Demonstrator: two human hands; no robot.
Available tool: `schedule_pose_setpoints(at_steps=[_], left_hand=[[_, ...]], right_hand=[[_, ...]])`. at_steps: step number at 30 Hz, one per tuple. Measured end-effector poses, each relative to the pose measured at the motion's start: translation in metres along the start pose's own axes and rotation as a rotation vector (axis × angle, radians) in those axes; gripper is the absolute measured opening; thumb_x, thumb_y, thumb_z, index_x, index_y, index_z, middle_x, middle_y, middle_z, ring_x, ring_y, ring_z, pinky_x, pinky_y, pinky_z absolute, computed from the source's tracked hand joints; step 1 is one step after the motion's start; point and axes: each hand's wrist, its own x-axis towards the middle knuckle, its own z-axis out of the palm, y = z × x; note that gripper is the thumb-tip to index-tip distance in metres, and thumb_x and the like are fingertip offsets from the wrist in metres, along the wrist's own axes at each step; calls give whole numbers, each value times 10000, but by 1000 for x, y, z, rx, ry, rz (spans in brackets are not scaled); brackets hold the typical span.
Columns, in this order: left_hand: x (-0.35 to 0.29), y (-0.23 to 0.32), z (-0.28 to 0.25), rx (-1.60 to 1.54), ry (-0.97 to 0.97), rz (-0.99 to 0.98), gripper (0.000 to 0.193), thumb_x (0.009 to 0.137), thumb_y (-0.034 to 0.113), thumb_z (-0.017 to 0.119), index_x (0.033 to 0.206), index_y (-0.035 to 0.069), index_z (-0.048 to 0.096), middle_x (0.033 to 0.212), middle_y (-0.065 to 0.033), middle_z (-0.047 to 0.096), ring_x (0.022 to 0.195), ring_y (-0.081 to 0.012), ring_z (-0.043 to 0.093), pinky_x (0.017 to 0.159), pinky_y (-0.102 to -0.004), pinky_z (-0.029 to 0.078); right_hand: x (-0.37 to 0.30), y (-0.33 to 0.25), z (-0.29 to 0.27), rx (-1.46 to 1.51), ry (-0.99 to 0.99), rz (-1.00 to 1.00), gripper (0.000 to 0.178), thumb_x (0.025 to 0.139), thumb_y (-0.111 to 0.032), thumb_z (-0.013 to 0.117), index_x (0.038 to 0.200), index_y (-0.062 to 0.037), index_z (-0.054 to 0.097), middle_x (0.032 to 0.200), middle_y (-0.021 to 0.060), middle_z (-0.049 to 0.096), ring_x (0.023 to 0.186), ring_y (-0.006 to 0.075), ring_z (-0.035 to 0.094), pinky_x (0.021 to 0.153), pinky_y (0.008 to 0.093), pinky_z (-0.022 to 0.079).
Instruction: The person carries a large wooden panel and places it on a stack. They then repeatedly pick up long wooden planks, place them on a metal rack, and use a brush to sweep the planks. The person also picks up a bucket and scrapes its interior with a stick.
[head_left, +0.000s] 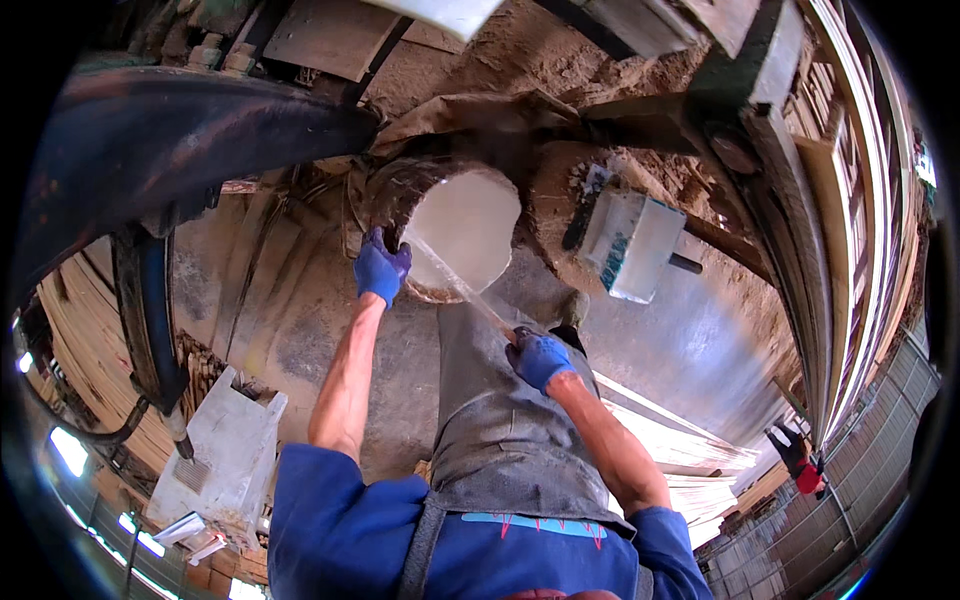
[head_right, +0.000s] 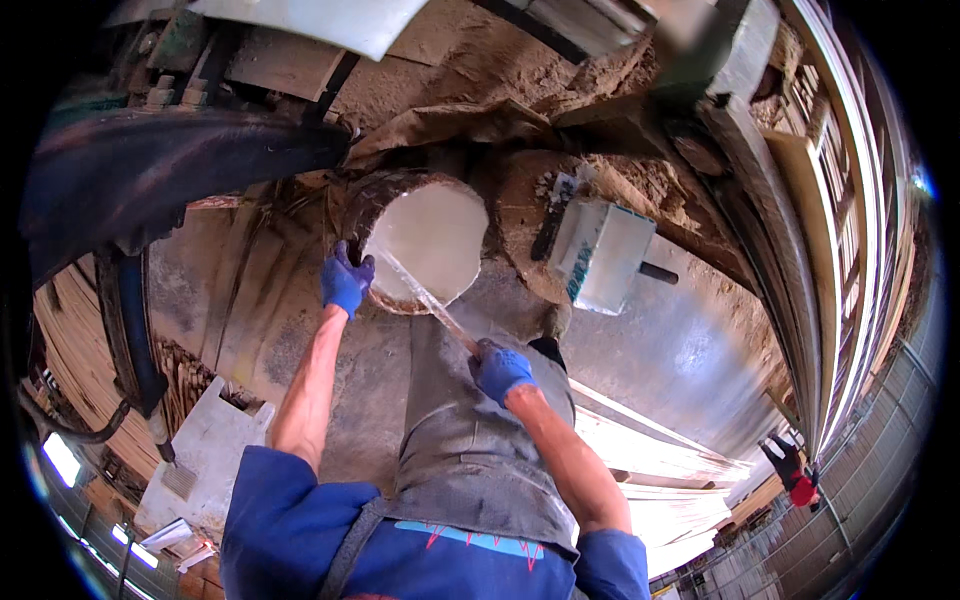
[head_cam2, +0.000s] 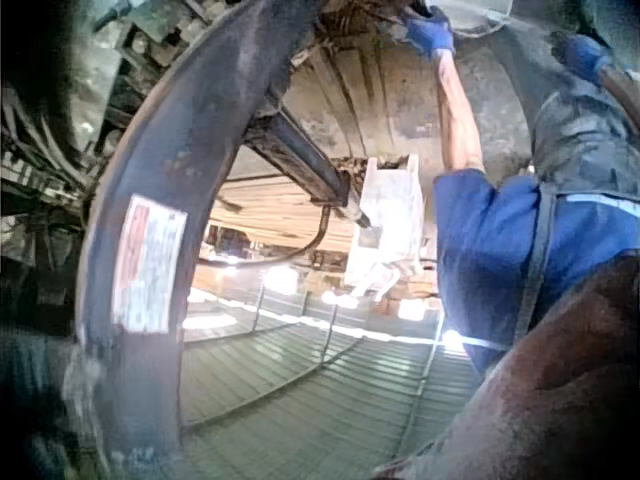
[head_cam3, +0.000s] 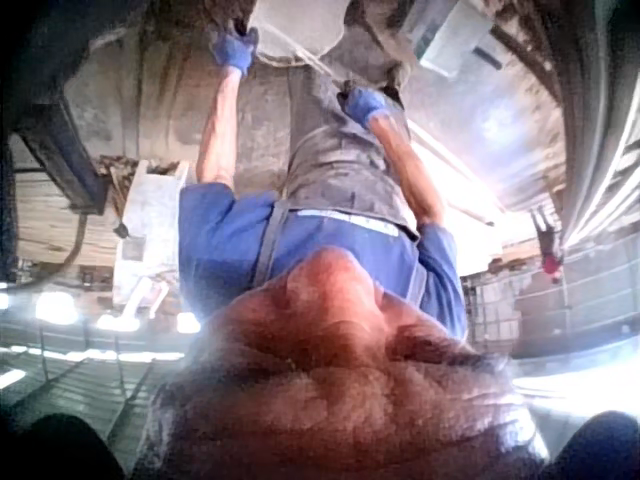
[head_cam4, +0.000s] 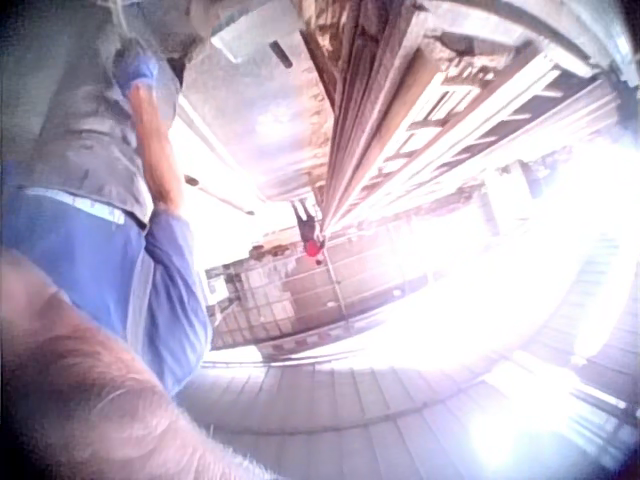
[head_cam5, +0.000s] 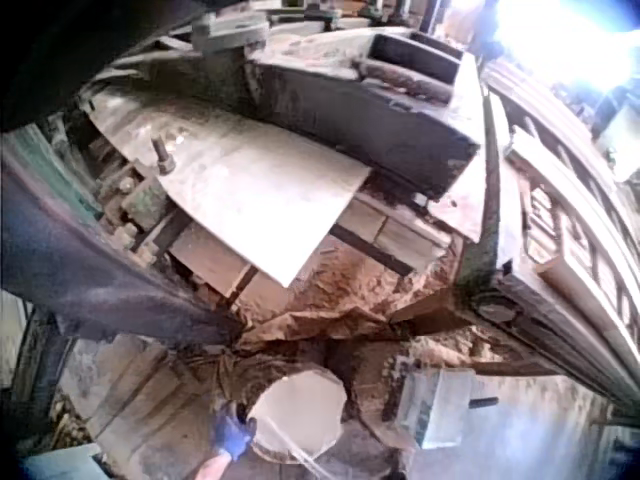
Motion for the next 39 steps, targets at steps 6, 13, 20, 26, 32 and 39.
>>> schedule_pose_setpoints(at_steps=[6,13,20,26,32,39], left_hand=[[-81,94,-78,-6,108,-85,341,700,311,734,905,71,602,827,-162,671,773,-345,657,677,-430,509],[-182,195,-114,67,276,-13,429,693,323,781,966,33,622,865,-157,678,786,-304,658,717,-392,502],[-297,382,-116,224,330,25,516,699,395,768,1018,16,628,992,-208,638,910,-378,615,785,-416,481],[-362,482,-114,306,317,264,508,706,370,789,1019,2,633,980,-218,641,897,-370,622,788,-419,482],[-379,509,-95,264,358,255,501,706,390,787,1011,20,640,929,-211,659,873,-372,631,766,-419,491],[-380,506,-100,377,344,277,582,713,479,744,1048,18,625,978,-238,648,934,-418,612,790,-447,483]], right_hand=[[-5,-19,10,36,-173,-212,387,864,-396,521,992,-56,655,939,230,650,898,391,629,774,471,493],[-56,33,19,121,-72,-436,328,856,-317,543,941,-17,645,888,250,644,849,404,627,736,480,488],[-150,122,-85,158,-1,-764,276,880,-280,541,986,-34,604,869,251,640,831,407,626,713,485,478],[-211,178,-112,261,270,-886,251,876,-278,562,939,-36,578,808,243,631,777,410,623,681,499,469],[-237,204,-113,231,307,-903,216,859,-221,567,945,-23,558,829,230,636,781,408,622,671,485,469],[-260,195,-119,301,256,-795,282,859,-280,577,961,-17,575,872,235,625,818,411,606,689,493,461]])
